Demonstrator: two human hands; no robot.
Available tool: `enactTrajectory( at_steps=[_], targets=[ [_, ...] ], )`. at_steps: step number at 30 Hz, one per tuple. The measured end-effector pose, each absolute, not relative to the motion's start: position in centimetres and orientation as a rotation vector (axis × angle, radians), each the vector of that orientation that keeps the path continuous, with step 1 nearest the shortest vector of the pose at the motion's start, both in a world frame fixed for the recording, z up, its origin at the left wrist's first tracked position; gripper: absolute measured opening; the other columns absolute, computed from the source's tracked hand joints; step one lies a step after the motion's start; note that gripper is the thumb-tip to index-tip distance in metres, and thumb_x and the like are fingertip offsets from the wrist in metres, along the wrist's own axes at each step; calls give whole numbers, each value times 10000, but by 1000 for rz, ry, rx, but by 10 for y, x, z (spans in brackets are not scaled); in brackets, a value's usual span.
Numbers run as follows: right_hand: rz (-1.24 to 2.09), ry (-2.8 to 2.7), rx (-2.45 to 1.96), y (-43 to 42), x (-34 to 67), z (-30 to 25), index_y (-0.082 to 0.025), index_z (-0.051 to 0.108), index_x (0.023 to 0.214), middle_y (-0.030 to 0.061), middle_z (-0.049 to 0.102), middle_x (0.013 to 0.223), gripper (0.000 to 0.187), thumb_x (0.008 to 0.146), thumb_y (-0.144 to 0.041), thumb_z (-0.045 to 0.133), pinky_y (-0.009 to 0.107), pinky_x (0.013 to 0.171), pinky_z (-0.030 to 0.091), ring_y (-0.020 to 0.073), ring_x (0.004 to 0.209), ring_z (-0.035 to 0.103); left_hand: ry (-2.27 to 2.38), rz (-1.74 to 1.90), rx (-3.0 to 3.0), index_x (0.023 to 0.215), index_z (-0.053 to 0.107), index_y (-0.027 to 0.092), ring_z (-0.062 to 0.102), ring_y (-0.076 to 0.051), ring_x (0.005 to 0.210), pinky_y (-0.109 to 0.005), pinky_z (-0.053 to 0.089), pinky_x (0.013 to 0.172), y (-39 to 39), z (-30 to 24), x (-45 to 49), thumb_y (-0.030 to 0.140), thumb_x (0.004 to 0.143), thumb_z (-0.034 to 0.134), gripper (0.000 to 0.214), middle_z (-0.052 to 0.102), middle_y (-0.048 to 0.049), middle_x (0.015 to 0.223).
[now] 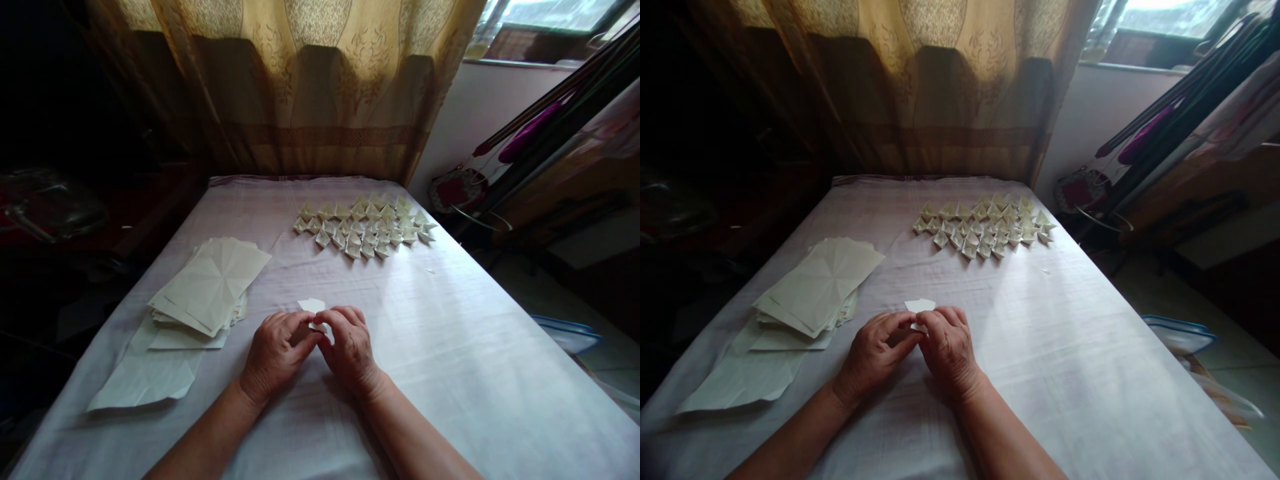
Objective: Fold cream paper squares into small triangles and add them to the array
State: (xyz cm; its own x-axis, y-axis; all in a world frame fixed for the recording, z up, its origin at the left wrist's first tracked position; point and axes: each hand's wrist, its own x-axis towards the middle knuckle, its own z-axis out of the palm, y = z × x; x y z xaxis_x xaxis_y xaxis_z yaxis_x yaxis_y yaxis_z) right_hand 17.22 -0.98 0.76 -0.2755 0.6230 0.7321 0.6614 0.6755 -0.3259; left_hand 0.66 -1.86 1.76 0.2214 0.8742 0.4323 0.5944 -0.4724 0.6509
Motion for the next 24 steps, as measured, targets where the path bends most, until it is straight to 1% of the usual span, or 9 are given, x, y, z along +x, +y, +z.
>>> enactTrajectory(
  at_steps=[5, 7, 9, 11, 12, 15, 19, 22, 24],
  targets=[
    [-12, -2042, -985, -11, 171, 5, -210, 560, 1116, 33, 715, 906, 217, 921, -131, 507, 337, 811, 432, 190, 840, 612, 1417, 1057, 1895, 936, 692, 229, 625, -140, 686, -247, 486, 679, -16, 13, 6, 330, 844, 680, 137, 699, 16, 785],
    [-5, -2087, -1028, -10, 172, 4, -209, 579, 1145, 56, 712, 979, 241, 924, -149, 504, 351, 849, 432, 204, 915, 611, 1415, 1028, 1824, 893, 688, 214, 599, -129, 653, -231, 470, 637, -14, 13, 3, 353, 828, 683, 154, 683, 17, 759],
    [-35, -2147, -1099, -7, 177, 4, -213, 611, 1149, 81, 695, 1100, 242, 922, -184, 530, 376, 905, 416, 227, 1030, 592, 1396, 980, 1795, 827, 676, 201, 574, -124, 629, -225, 451, 604, -10, 16, -2, 367, 808, 680, 167, 670, 18, 730],
    [-84, -2232, -1121, -2, 184, 4, -229, 645, 1131, 86, 670, 1200, 227, 918, -213, 567, 394, 951, 393, 244, 1122, 562, 1369, 917, 1786, 770, 657, 194, 560, -122, 610, -224, 438, 583, -6, 19, -6, 351, 805, 651, 161, 662, 19, 706],
    [-101, -2282, -1083, 1, 187, 4, -237, 657, 1125, 81, 669, 1213, 222, 919, -220, 576, 396, 964, 388, 244, 1138, 556, 1363, 890, 1788, 752, 648, 193, 559, -122, 606, -225, 435, 579, -5, 21, -7, 329, 806, 630, 147, 659, 19, 695],
    [-127, -2406, -921, 9, 197, 6, -229, 670, 1110, 62, 701, 1129, 209, 920, -201, 590, 366, 905, 416, 213, 1037, 591, 1387, 843, 1875, 738, 641, 199, 585, -132, 644, -236, 454, 622, 0, 22, -10, 249, 799, 592, 92, 662, 17, 702],
    [-132, -2528, -865, 13, 198, 7, -212, 674, 1054, 50, 718, 999, 160, 906, -181, 623, 331, 777, 438, 190, 872, 608, 1389, 802, 2160, 787, 669, 213, 624, -169, 774, -293, 485, 748, 1, 21, -16, 179, 826, 587, 98, 696, -5, 786],
    [-91, -2553, -931, 9, 195, 7, -226, 673, 1053, 44, 714, 1007, 168, 897, -181, 631, 326, 741, 446, 191, 859, 603, 1399, 806, 2361, 868, 697, 225, 627, -206, 915, -348, 488, 836, -7, 21, -20, 200, 840, 638, 70, 707, -40, 962],
    [-44, -2527, -967, 6, 193, 8, -221, 670, 1072, 51, 708, 1029, 192, 885, -187, 640, 333, 737, 456, 201, 883, 600, 1411, 783, 2470, 936, 698, 233, 616, -229, 977, -374, 482, 859, -15, 21, -22, 248, 817, 703, 121, 691, -52, 1054]
  ],
)
